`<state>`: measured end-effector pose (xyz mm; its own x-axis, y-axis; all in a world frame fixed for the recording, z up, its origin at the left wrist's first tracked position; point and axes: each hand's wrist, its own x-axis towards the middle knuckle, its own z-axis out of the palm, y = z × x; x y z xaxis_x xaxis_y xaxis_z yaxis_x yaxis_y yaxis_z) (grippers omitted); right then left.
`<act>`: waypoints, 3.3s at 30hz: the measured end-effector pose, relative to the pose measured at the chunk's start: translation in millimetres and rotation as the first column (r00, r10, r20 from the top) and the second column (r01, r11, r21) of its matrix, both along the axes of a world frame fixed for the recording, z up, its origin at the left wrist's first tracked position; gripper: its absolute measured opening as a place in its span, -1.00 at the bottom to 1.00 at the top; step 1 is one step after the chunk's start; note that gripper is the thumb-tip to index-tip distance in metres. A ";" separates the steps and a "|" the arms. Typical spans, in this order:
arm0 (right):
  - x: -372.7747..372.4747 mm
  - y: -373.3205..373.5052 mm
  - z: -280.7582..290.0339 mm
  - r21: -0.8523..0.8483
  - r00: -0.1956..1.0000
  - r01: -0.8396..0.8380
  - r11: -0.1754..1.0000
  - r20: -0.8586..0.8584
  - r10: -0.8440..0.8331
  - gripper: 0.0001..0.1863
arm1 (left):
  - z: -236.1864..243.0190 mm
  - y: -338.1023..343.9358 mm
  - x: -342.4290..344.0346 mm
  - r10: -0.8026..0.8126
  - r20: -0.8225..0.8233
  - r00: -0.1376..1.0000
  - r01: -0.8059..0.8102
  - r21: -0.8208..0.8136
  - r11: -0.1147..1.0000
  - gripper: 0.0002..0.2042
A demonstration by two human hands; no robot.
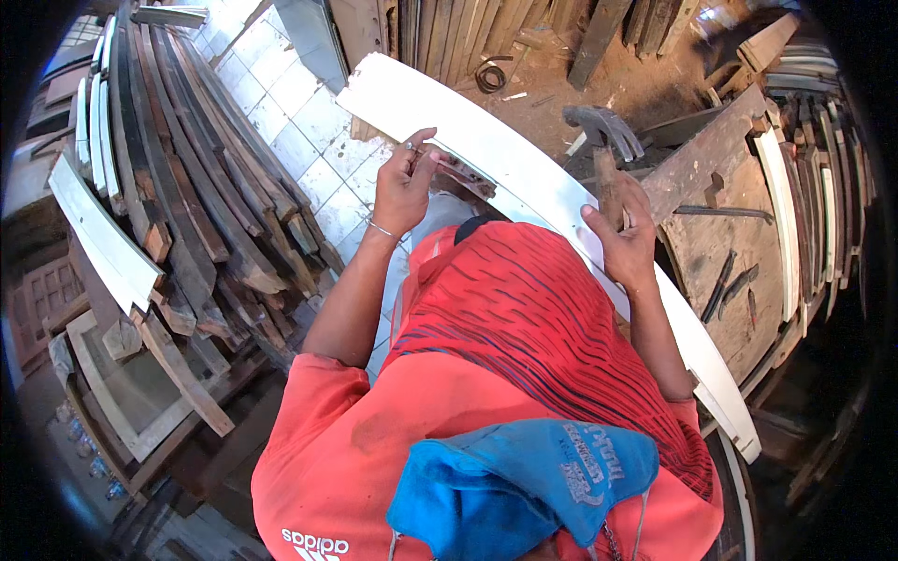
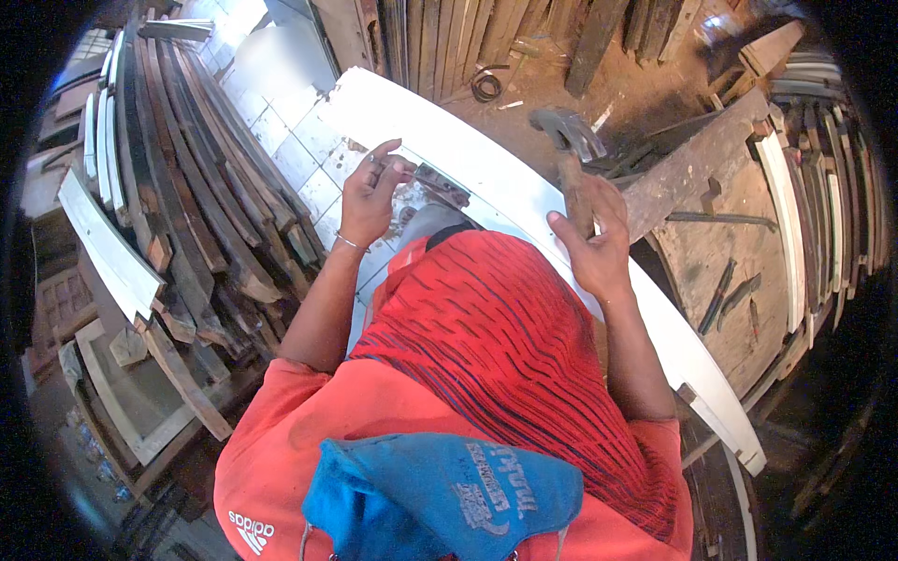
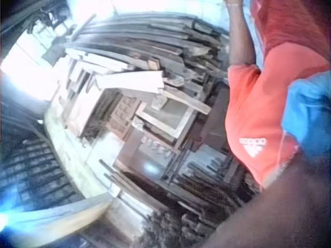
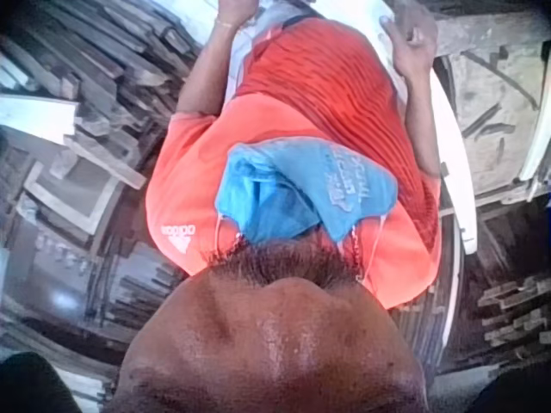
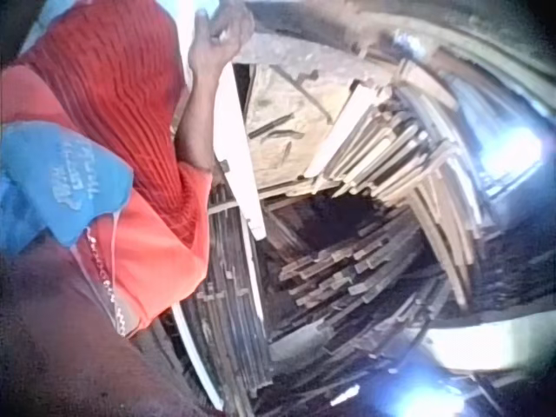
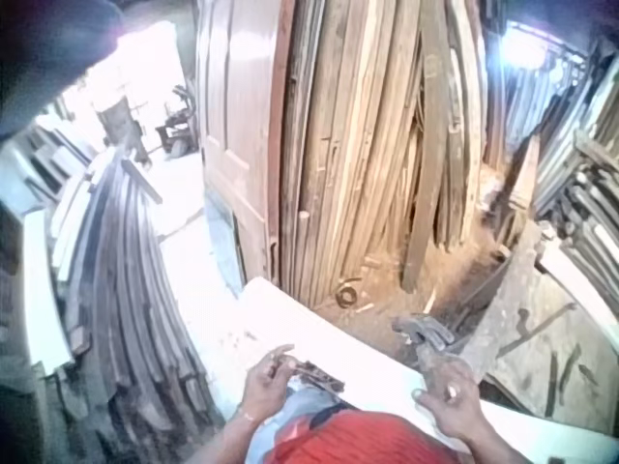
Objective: The person works on a wooden piece by hammering nails into a metal hinge and then using pincers to pull out or adjust components.
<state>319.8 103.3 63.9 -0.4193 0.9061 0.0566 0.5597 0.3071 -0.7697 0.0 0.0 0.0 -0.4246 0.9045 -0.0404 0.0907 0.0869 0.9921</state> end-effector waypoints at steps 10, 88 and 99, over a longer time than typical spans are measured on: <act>-6.8 -0.9 20.8 0.137 0.988 -0.151 0.979 0.054 0.145 -0.34 | -10.9 11.9 -5.0 0.121 0.079 0.990 -0.123 0.019 0.992 -0.70; 11.5 -58.8 -88.7 -0.119 0.783 0.620 0.776 0.027 -0.621 -0.40 | 28.1 125.6 -23.6 -0.785 0.150 0.602 0.786 0.062 0.615 -0.35; -12.2 -94.8 -120.1 0.284 0.620 0.600 0.748 0.425 -0.659 -0.39 | 1.9 123.3 23.0 -0.876 0.318 0.362 0.917 0.049 0.396 -0.26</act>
<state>307.7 8.4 -56.2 0.2555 0.9583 0.1277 0.9201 -0.2005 -0.3364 23.0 123.3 1.9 0.6823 0.7196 -0.1292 -0.0549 0.2267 0.9724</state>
